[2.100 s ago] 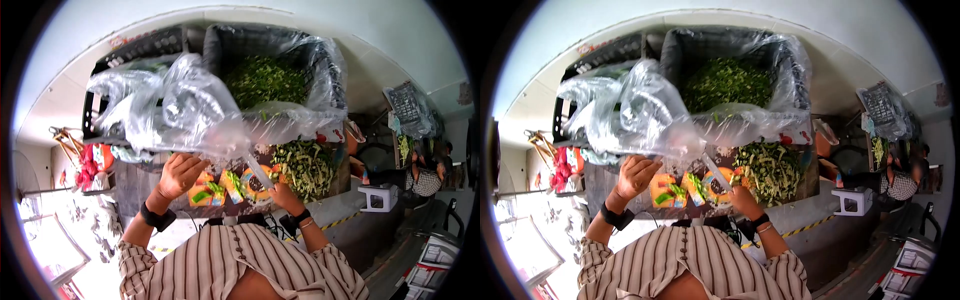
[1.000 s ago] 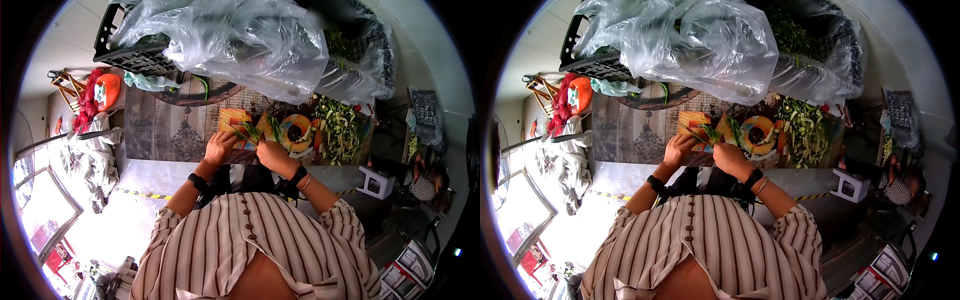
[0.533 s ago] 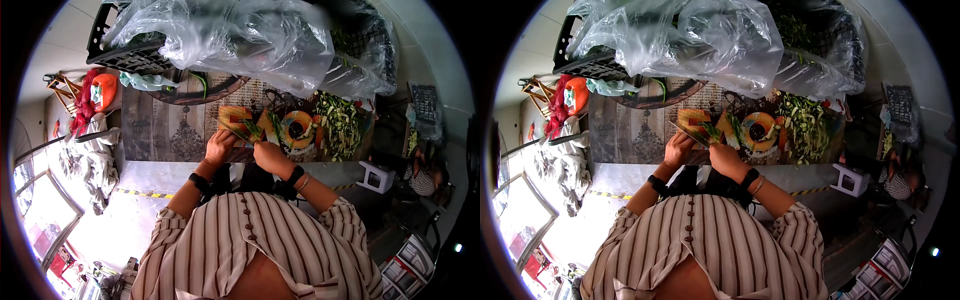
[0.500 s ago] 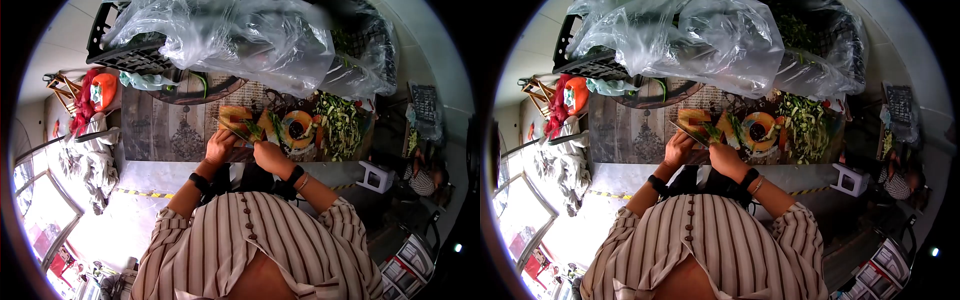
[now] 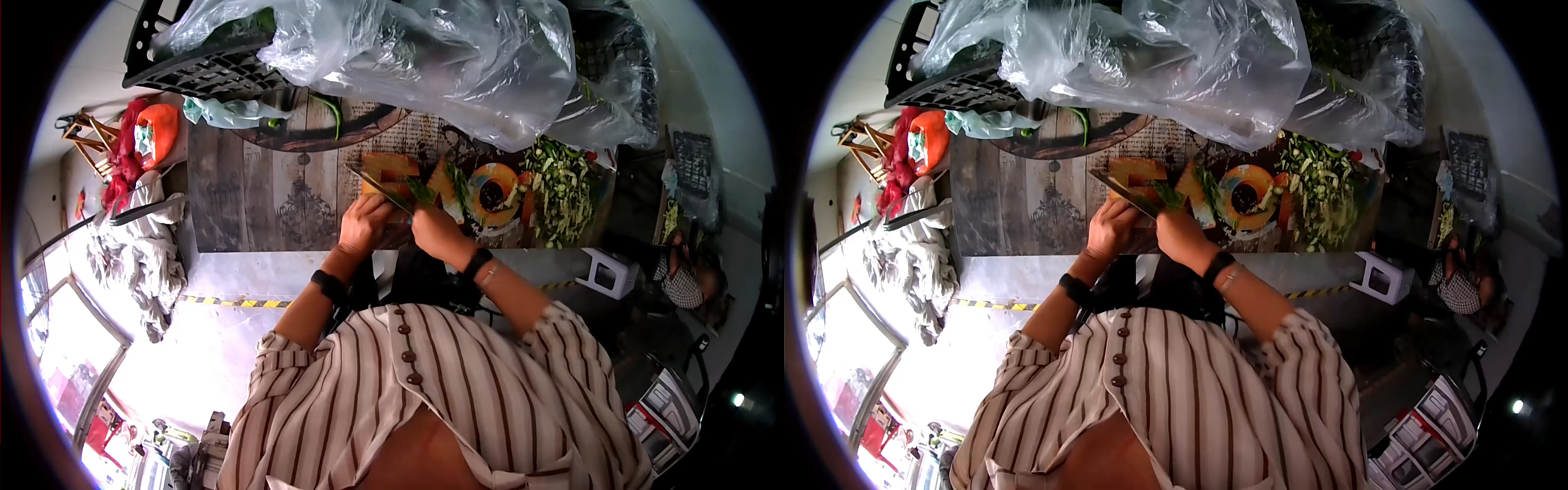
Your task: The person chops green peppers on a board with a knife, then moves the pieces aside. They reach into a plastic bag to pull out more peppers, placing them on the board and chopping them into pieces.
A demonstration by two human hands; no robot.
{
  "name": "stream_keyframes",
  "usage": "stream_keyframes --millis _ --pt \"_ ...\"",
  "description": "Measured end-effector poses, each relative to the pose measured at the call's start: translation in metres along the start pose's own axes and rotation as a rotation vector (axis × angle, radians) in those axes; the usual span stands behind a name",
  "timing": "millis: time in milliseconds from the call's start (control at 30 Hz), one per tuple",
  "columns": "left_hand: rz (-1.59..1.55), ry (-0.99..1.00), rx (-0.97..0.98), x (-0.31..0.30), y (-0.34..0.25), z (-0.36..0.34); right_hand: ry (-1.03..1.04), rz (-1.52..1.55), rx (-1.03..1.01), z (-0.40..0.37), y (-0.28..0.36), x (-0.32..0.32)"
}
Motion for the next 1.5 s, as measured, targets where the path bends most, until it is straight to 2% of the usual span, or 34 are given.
stream_keyframes --millis 200,267,367,500,767,833,967,1033,1167,1233,1333,1500 --pt "-0.045 -0.003 -0.047 0.002 0.006 -0.004 -0.104 0.006 -0.129 0.023 0.003 0.003" --pt "-0.054 -0.034 -0.040 0.001 0.004 -0.003 -0.138 0.100 -0.045 0.020 0.002 -0.010" --pt "-0.006 -0.070 -0.020 -0.001 0.006 -0.002 -0.126 0.063 -0.089 0.010 0.005 -0.025" --pt "0.033 -0.048 0.009 -0.001 0.001 -0.003 0.061 -0.063 -0.038 -0.009 0.001 -0.012" --pt "-0.002 -0.087 -0.004 -0.005 0.001 0.000 0.123 -0.084 0.018 -0.008 -0.001 -0.009" --pt "-0.012 -0.080 -0.013 -0.006 0.002 0.000 0.008 -0.055 -0.027 -0.006 0.000 -0.007" --pt "-0.030 -0.096 -0.002 -0.001 0.005 -0.001 -0.050 0.004 -0.090 0.015 0.006 0.006" --pt "-0.053 -0.095 -0.017 0.000 0.005 -0.009 -0.144 -0.004 -0.086 0.016 0.007 0.009" --pt "-0.061 -0.075 -0.035 0.002 0.006 -0.009 -0.178 0.092 -0.113 0.018 0.006 -0.003" --pt "-0.051 -0.095 -0.018 -0.001 0.005 -0.008 -0.167 0.043 -0.087 0.016 0.008 -0.015" --pt "-0.033 -0.093 -0.030 -0.004 0.004 -0.007 -0.004 -0.033 -0.050 0.001 0.010 -0.023" --pt "-0.039 -0.093 -0.038 0.000 0.008 -0.009 0.050 -0.075 -0.035 -0.013 0.011 -0.017"
Point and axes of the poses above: each hand's wrist, its own z-axis towards the middle knuckle, its own x-axis out of the palm, y = z × x, the point moved 5 cm from there along z, towards the middle knuckle, and after that the axes turned 2 degrees about x, right-handed, at the moved point
